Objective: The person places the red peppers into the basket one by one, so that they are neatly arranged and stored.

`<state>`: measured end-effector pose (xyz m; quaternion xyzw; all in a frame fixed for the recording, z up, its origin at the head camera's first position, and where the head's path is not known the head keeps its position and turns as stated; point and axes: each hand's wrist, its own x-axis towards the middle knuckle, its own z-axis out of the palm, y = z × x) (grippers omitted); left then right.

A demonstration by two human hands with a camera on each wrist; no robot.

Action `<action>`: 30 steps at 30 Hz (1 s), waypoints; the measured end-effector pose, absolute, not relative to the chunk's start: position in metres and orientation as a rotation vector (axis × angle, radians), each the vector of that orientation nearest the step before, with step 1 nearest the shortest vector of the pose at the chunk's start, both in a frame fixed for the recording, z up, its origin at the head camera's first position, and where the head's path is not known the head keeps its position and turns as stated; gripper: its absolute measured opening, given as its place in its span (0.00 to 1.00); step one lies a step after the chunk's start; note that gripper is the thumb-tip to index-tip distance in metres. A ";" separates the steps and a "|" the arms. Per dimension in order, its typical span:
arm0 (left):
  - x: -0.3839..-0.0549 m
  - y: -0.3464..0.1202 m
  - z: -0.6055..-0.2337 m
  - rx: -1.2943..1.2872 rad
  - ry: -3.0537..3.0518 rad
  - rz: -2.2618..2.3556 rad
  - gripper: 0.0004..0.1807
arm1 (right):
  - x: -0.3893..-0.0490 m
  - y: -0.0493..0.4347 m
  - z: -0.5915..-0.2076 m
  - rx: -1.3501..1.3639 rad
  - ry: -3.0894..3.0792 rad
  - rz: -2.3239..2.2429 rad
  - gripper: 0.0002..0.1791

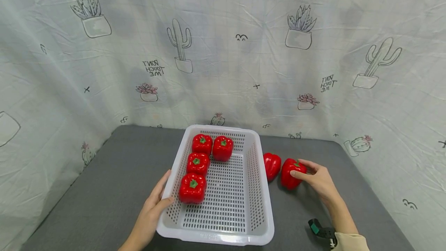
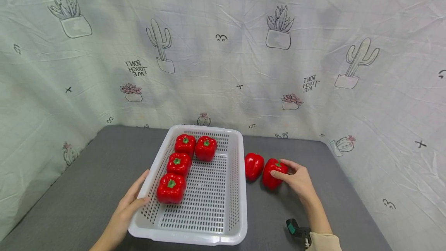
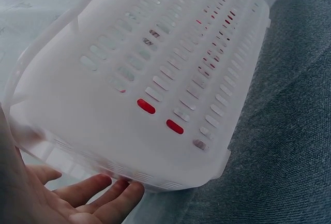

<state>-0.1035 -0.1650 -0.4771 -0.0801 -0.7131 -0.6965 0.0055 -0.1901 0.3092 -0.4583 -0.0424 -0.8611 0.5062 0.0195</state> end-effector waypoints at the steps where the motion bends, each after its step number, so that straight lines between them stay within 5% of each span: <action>1: -0.103 -0.165 -0.477 -0.250 -2.232 -2.183 0.36 | -0.190 0.309 -0.458 -0.137 -2.671 1.569 0.40; 30: -0.104 -0.164 -0.477 -0.225 -2.247 -2.178 0.36 | -0.183 0.299 -0.441 -0.139 -2.565 1.510 0.42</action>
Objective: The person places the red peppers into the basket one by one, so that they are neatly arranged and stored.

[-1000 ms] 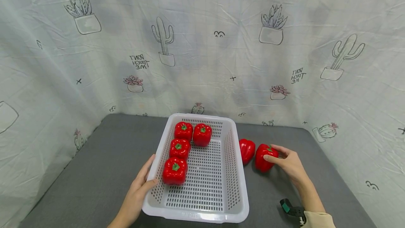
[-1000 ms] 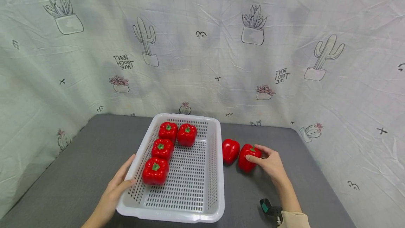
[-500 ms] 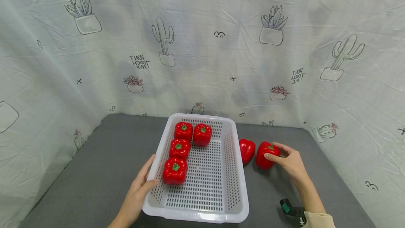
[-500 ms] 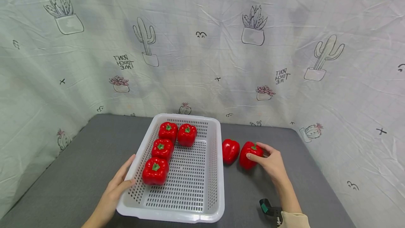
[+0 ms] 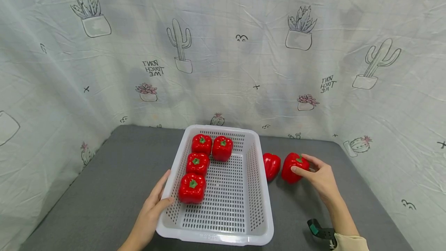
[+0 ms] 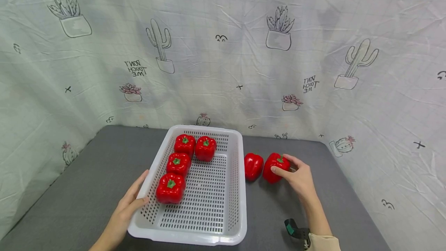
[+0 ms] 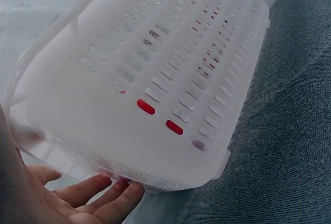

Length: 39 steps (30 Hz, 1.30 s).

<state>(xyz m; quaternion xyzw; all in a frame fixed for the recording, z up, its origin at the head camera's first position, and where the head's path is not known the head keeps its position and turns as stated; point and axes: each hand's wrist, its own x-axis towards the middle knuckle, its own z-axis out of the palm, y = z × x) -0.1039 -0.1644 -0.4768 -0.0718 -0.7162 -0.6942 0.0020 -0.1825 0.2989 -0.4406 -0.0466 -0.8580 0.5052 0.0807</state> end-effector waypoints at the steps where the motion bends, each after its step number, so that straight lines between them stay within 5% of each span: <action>1: -0.104 -0.164 -0.477 -0.226 -2.247 -2.178 0.36 | -0.182 0.299 -0.440 -0.133 -2.558 1.507 0.41; 25: -0.105 -0.164 -0.478 -0.262 -2.212 -2.207 0.35 | -0.160 0.261 -0.410 -0.034 -2.311 1.455 0.37; 39: -0.106 -0.166 -0.478 -0.279 -2.203 -2.205 0.36 | -0.177 0.212 -0.394 0.631 -2.342 1.538 0.37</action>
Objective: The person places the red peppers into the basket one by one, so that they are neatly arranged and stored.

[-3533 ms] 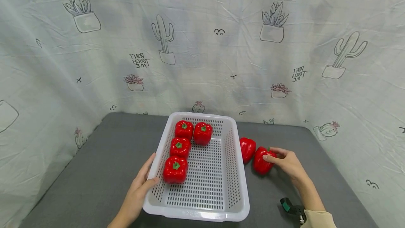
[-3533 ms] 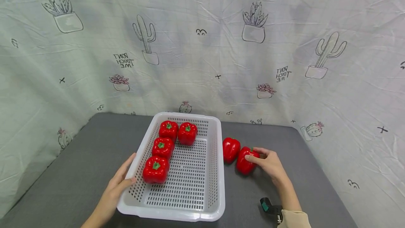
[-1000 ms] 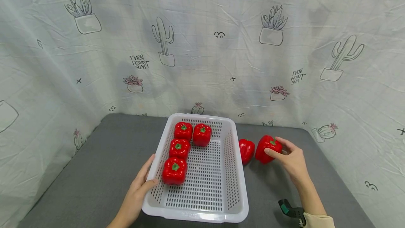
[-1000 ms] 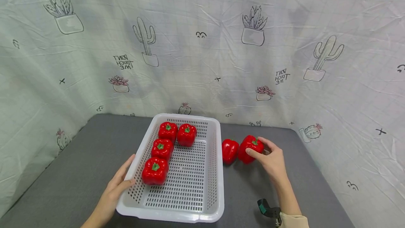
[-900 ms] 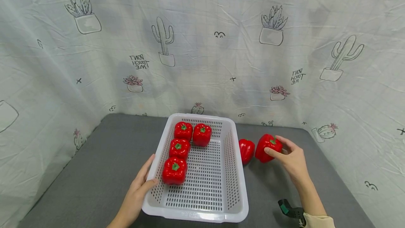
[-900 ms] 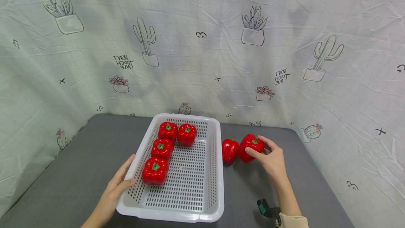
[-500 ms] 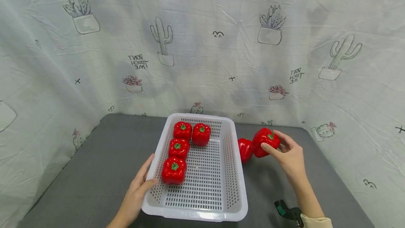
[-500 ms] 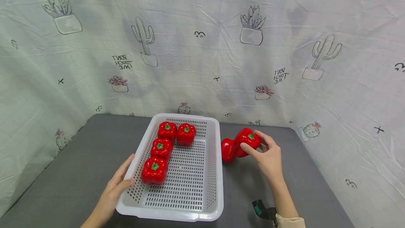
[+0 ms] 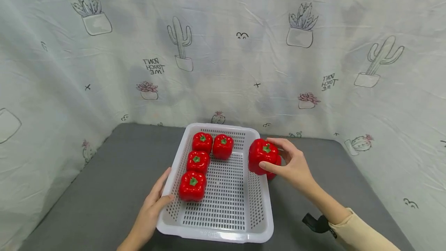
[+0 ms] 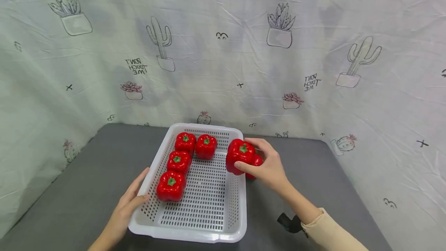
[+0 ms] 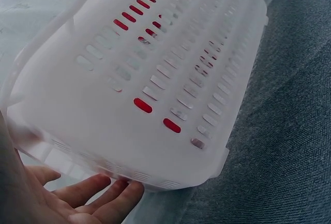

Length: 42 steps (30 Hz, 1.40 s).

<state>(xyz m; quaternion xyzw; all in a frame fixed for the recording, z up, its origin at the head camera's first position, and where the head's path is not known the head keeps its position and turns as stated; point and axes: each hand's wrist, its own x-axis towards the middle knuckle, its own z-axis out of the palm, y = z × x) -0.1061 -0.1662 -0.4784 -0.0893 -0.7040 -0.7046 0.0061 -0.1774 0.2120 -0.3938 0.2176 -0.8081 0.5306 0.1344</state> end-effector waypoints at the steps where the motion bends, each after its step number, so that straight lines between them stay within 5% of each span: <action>1: -0.106 -0.166 -0.478 -0.282 -2.207 -2.199 0.36 | -0.179 0.208 -0.395 0.644 -2.368 1.553 0.37; 18: -0.105 -0.164 -0.477 -0.248 -2.217 -2.174 0.36 | -0.220 0.153 -0.415 0.673 -2.574 1.621 0.36; 42: -0.104 -0.163 -0.476 -0.200 -2.221 -2.179 0.35 | -0.225 0.119 -0.427 0.710 -2.659 1.483 0.38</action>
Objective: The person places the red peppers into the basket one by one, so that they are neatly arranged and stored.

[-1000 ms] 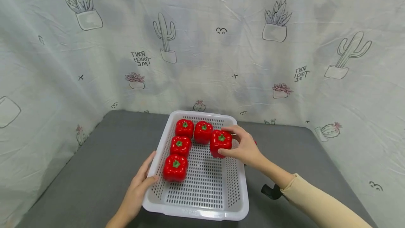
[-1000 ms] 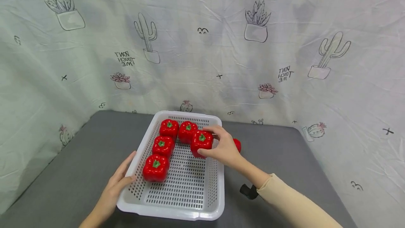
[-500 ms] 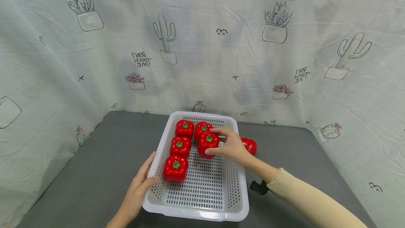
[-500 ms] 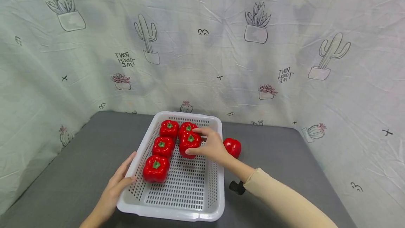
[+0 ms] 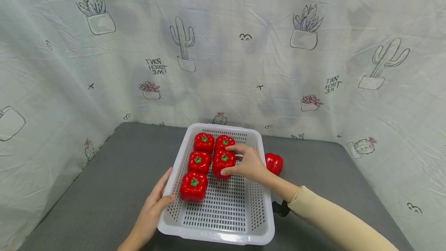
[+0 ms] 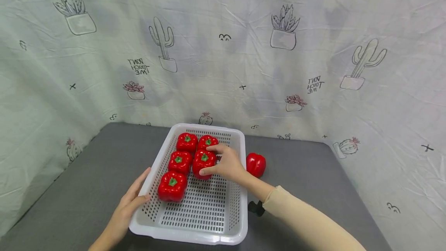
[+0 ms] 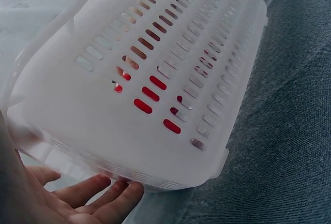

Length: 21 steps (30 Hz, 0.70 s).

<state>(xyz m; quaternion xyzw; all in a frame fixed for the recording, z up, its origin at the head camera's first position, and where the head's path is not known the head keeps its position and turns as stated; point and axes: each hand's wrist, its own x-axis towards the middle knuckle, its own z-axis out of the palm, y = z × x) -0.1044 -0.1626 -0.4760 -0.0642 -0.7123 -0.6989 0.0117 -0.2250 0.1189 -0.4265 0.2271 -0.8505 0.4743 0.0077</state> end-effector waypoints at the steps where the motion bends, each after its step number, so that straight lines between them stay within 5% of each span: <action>1: -0.104 -0.162 -0.476 -0.198 -2.220 -2.179 0.35 | -0.225 0.119 -0.427 0.706 -2.673 1.460 0.38; 21: -0.104 -0.164 -0.478 -0.260 -2.200 -2.199 0.35 | -0.227 0.110 -0.436 0.758 -2.768 1.204 0.39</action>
